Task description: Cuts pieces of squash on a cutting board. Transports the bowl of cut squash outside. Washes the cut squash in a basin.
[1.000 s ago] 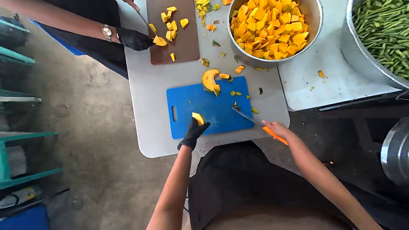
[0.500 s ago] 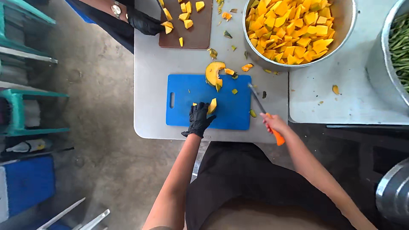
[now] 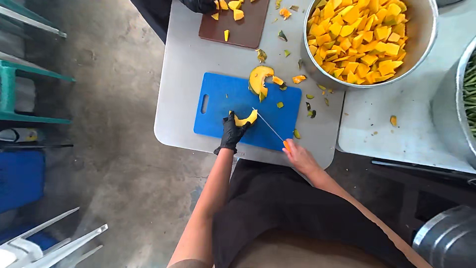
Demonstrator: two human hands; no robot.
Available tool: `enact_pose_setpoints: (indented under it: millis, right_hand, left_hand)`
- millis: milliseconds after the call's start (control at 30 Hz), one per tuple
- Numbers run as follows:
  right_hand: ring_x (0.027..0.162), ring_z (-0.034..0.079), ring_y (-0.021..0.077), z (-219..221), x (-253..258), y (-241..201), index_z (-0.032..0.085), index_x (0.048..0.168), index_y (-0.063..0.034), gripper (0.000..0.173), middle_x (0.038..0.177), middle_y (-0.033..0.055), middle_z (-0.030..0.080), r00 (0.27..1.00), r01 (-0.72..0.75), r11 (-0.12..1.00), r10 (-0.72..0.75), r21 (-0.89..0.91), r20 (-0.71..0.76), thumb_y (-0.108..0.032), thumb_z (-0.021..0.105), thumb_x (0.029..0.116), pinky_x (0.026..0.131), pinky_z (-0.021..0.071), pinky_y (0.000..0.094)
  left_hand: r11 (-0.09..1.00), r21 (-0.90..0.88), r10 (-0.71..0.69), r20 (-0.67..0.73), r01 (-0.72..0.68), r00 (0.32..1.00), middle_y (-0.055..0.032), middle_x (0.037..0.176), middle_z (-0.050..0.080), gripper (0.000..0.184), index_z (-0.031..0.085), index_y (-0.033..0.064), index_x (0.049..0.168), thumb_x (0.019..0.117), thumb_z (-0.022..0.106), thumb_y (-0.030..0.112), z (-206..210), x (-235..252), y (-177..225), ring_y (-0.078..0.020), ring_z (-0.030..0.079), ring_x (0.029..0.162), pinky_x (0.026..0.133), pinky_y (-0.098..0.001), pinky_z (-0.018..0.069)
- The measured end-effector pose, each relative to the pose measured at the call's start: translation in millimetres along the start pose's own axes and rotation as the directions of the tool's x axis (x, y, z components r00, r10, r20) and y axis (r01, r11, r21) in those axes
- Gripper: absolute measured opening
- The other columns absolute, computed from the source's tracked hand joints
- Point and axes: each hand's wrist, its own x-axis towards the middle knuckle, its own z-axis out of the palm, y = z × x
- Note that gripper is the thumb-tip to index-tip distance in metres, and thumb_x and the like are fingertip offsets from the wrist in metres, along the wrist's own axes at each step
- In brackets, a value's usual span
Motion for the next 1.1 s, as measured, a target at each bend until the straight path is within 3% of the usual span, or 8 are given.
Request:
enact_pose_setpoints:
  millis: [200, 400, 533, 600, 733, 900, 1100]
  right_hand:
    - [0.110, 0.067, 0.0467, -11.4, 12.6, -28.4, 0.049, 0.138, 0.0042, 0.047, 0.118, 0.0307, 0.065, 0.989, -0.099, 0.985, 0.113, -0.142, 0.099, -0.033, 0.037, 0.1131, 0.093, 0.0526, 0.0579]
    - [0.114, 0.066, 0.0464, -37.3, 15.4, -57.2, 0.046, 0.140, 0.0043, 0.048, 0.115, 0.0301, 0.067, 0.942, -0.229, 0.937, 0.282, -0.263, 0.184, -0.035, 0.036, 0.1132, 0.094, 0.0517, 0.0584]
    - [0.117, 0.065, 0.0454, -5.2, 38.9, -55.3, 0.042, 0.143, 0.0061, 0.051, 0.120, 0.0307, 0.065, 0.908, -0.352, 0.907, 0.391, -0.231, 0.153, -0.035, 0.034, 0.1135, 0.096, 0.0519, 0.0568]
    - [0.118, 0.065, 0.0451, 14.0, 53.4, -53.9, 0.042, 0.145, 0.0078, 0.053, 0.122, 0.0313, 0.065, 0.914, -0.366, 0.907, 0.393, -0.208, 0.104, -0.034, 0.034, 0.1135, 0.099, 0.0513, 0.0557]
    - [0.117, 0.066, 0.0441, 19.4, 68.0, -61.7, 0.049, 0.137, 0.0077, 0.050, 0.119, 0.0302, 0.067, 0.931, -0.352, 0.925, 0.362, -0.144, 0.054, -0.034, 0.038, 0.1129, 0.098, 0.0512, 0.0546]
    - [0.104, 0.070, 0.0461, 8.9, 45.0, -72.7, 0.053, 0.131, 0.0087, 0.049, 0.107, 0.0298, 0.069, 0.964, -0.264, 0.959, 0.267, -0.107, 0.015, -0.034, 0.041, 0.1118, 0.088, 0.0545, 0.0569]
    - [0.113, 0.067, 0.0456, 6.9, 43.6, -88.0, 0.049, 0.141, 0.0048, 0.052, 0.123, 0.0302, 0.065, 0.904, -0.397, 0.901, 0.416, -0.173, 0.095, -0.037, 0.039, 0.1120, 0.093, 0.0532, 0.0559]
  left_hand:
    - [1.000, 0.018, 0.006, 0.105, -0.008, 0.994, -0.0333, 0.140, 0.050, 0.082, 0.041, -0.0029, 0.151, 0.0862, 0.083, 0.026, -17.9, 7.2, -2.2, -0.0439, 0.054, 0.126, 0.104, -0.0538, 0.0478]
    - [1.000, 0.026, -0.004, 0.135, 0.000, 0.991, -0.0341, 0.141, 0.048, 0.089, 0.033, -0.0074, 0.153, 0.0864, 0.083, 0.025, -21.4, 11.8, 0.7, -0.0451, 0.055, 0.126, 0.104, -0.0552, 0.0486]
    - [0.998, 0.050, -0.034, 0.181, 0.025, 0.983, -0.0320, 0.142, 0.049, 0.089, 0.036, -0.0064, 0.152, 0.0852, 0.084, 0.028, -24.2, 16.1, 1.8, -0.0445, 0.056, 0.126, 0.102, -0.0577, 0.0497]
    - [0.999, 0.032, -0.036, 0.193, 0.031, 0.980, -0.0319, 0.142, 0.049, 0.089, 0.037, -0.0058, 0.151, 0.0835, 0.085, 0.027, -24.7, 18.3, -0.1, -0.0442, 0.058, 0.123, 0.100, -0.0581, 0.0508]
    - [0.999, 0.022, -0.029, 0.205, 0.025, 0.978, -0.0306, 0.142, 0.049, 0.090, 0.038, -0.0053, 0.151, 0.0829, 0.086, 0.029, -26.6, 19.5, -2.4, -0.0426, 0.059, 0.122, 0.098, -0.0560, 0.0521]
    - [1.000, 0.003, -0.016, 0.210, 0.016, 0.978, -0.0310, 0.143, 0.048, 0.096, 0.037, -0.0040, 0.152, 0.0797, 0.088, 0.032, -27.3, 21.8, -9.0, -0.0443, 0.059, 0.121, 0.097, -0.0594, 0.0519]
    - [1.000, 0.020, -0.020, 0.234, 0.016, 0.972, -0.0310, 0.144, 0.046, 0.096, 0.035, -0.0048, 0.153, 0.0811, 0.087, 0.032, -28.7, 23.0, -7.8, -0.0431, 0.059, 0.122, 0.098, -0.0568, 0.0520]
